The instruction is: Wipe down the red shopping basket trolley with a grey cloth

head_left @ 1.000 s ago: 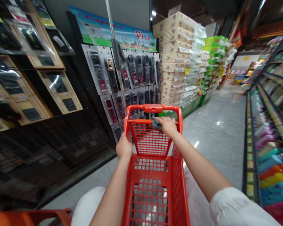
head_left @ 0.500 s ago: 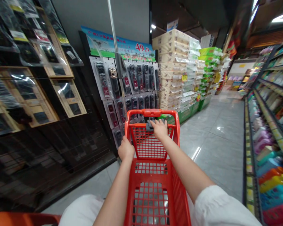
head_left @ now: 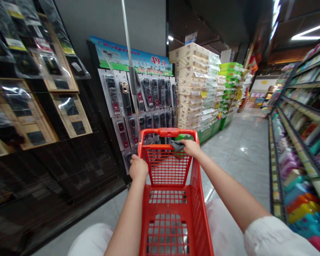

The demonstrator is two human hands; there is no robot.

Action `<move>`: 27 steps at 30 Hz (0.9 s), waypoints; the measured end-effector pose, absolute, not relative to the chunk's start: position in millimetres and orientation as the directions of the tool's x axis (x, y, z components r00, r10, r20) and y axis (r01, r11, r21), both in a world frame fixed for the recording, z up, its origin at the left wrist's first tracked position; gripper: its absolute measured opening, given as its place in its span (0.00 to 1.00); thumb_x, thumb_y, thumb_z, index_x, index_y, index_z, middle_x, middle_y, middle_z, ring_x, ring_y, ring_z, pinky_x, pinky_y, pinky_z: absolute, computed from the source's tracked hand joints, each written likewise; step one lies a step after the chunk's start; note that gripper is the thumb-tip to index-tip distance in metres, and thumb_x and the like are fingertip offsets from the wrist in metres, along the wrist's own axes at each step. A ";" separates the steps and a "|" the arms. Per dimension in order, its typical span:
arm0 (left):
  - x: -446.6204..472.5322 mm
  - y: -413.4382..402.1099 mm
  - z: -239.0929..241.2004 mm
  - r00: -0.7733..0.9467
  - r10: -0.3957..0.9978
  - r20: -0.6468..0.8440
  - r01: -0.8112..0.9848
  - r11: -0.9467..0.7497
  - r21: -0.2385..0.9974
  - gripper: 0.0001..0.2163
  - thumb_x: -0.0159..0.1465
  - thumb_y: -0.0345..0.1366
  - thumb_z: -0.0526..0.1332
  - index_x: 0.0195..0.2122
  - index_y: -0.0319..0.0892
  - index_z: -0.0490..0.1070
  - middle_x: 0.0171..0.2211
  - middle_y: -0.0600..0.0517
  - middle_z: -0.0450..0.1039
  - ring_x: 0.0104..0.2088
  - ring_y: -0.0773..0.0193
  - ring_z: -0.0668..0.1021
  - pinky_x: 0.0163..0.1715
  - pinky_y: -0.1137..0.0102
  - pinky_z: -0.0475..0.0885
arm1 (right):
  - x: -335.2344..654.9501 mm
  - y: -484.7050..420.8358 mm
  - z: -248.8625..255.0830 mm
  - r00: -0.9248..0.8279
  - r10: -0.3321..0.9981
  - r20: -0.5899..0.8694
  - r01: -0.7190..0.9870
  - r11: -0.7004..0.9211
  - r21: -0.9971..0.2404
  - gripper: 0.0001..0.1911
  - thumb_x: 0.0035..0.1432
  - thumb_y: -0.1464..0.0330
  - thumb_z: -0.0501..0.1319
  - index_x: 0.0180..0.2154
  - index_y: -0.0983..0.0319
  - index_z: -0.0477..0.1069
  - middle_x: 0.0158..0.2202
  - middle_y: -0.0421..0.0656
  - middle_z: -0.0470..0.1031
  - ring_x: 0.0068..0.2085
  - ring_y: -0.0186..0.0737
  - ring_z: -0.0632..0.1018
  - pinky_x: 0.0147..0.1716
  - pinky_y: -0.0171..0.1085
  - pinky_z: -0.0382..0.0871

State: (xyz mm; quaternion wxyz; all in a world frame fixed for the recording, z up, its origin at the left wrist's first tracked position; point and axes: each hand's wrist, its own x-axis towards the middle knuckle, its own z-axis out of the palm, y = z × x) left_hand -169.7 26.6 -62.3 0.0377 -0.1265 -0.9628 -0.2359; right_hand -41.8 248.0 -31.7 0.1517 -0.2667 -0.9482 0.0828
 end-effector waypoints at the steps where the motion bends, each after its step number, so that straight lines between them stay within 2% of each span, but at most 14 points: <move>1: -171.4 26.9 -64.4 -0.948 0.280 0.151 0.318 0.846 0.429 0.22 0.68 0.31 0.44 0.62 0.29 0.55 0.49 0.30 0.72 0.46 0.47 0.80 0.41 0.59 0.74 | -46.3 255.5 -21.5 -0.769 0.579 0.271 0.499 0.809 -0.312 0.25 0.61 0.71 0.51 0.59 0.54 0.68 0.56 0.43 0.75 0.54 0.46 0.76 0.51 0.41 0.69; 4: -174.4 25.8 -71.0 -0.915 0.378 0.138 0.402 0.842 0.358 0.27 0.67 0.28 0.44 0.68 0.30 0.44 0.48 0.32 0.73 0.44 0.48 0.81 0.39 0.60 0.74 | -61.5 274.1 6.5 -0.578 0.688 0.438 0.527 0.725 -0.443 0.29 0.62 0.72 0.46 0.63 0.59 0.62 0.56 0.47 0.75 0.54 0.47 0.75 0.49 0.40 0.70; 7: -174.8 24.0 -74.0 -0.918 0.369 0.143 0.396 0.864 0.312 0.28 0.66 0.26 0.44 0.69 0.29 0.44 0.48 0.31 0.73 0.42 0.48 0.81 0.37 0.61 0.74 | -78.4 280.2 14.0 -0.510 0.624 0.592 0.536 0.769 -0.349 0.35 0.60 0.75 0.46 0.68 0.56 0.49 0.65 0.46 0.63 0.62 0.47 0.68 0.56 0.46 0.65; 8: -174.9 23.5 -74.4 -0.919 0.366 0.146 0.394 0.867 0.307 0.28 0.67 0.27 0.44 0.69 0.29 0.45 0.48 0.32 0.73 0.41 0.49 0.81 0.37 0.62 0.74 | -85.0 279.1 10.8 -0.551 0.599 0.581 0.548 0.785 -0.289 0.36 0.59 0.75 0.48 0.68 0.54 0.49 0.67 0.45 0.59 0.65 0.49 0.64 0.60 0.51 0.61; 10: -175.9 22.3 -75.4 -0.921 0.363 0.143 0.390 0.868 0.309 0.28 0.67 0.28 0.45 0.69 0.30 0.45 0.48 0.32 0.73 0.40 0.50 0.82 0.36 0.63 0.74 | -99.6 273.5 -0.7 -0.658 0.598 0.458 0.578 0.790 -0.202 0.36 0.58 0.72 0.52 0.67 0.50 0.51 0.69 0.44 0.54 0.68 0.55 0.57 0.61 0.62 0.53; 13: -180.0 20.0 -78.8 -0.921 0.365 0.135 0.389 0.861 0.326 0.28 0.67 0.29 0.45 0.69 0.32 0.45 0.48 0.34 0.74 0.40 0.51 0.82 0.36 0.64 0.74 | -124.1 260.6 -17.7 -0.704 0.635 0.318 0.610 0.770 -0.185 0.34 0.60 0.65 0.54 0.66 0.46 0.52 0.69 0.45 0.54 0.68 0.61 0.53 0.58 0.71 0.51; 16: -185.1 17.9 -83.1 -0.918 0.375 0.129 0.396 0.853 0.340 0.27 0.69 0.31 0.44 0.69 0.33 0.45 0.47 0.35 0.74 0.39 0.52 0.81 0.36 0.64 0.74 | -149.7 245.6 -20.8 -0.686 0.624 0.373 0.607 0.774 -0.180 0.30 0.62 0.62 0.53 0.65 0.46 0.55 0.64 0.47 0.62 0.65 0.61 0.57 0.56 0.73 0.50; 20: -187.8 17.6 -85.5 -0.920 0.370 0.132 0.392 0.857 0.333 0.27 0.69 0.31 0.44 0.69 0.34 0.46 0.46 0.36 0.75 0.39 0.54 0.81 0.35 0.66 0.73 | -188.0 222.9 -11.6 -0.743 0.544 0.390 0.552 0.828 -0.102 0.26 0.62 0.61 0.54 0.62 0.48 0.61 0.57 0.49 0.70 0.59 0.59 0.66 0.56 0.72 0.48; 24: -186.4 17.6 -85.2 -0.920 0.372 0.123 0.392 0.858 0.333 0.27 0.69 0.29 0.44 0.70 0.34 0.46 0.46 0.36 0.74 0.37 0.56 0.81 0.34 0.69 0.73 | -230.1 198.2 -8.7 -0.801 0.459 0.385 0.478 0.877 -0.051 0.24 0.63 0.65 0.52 0.60 0.54 0.65 0.55 0.51 0.73 0.57 0.56 0.69 0.58 0.64 0.51; 27: -185.2 15.5 -85.4 -0.921 0.370 0.120 0.389 0.858 0.336 0.27 0.68 0.28 0.43 0.70 0.35 0.46 0.46 0.37 0.75 0.37 0.57 0.82 0.33 0.70 0.72 | -253.4 181.8 -14.1 -0.826 0.369 0.427 0.362 0.927 -0.101 0.24 0.65 0.71 0.47 0.59 0.55 0.65 0.57 0.48 0.73 0.58 0.49 0.70 0.60 0.56 0.54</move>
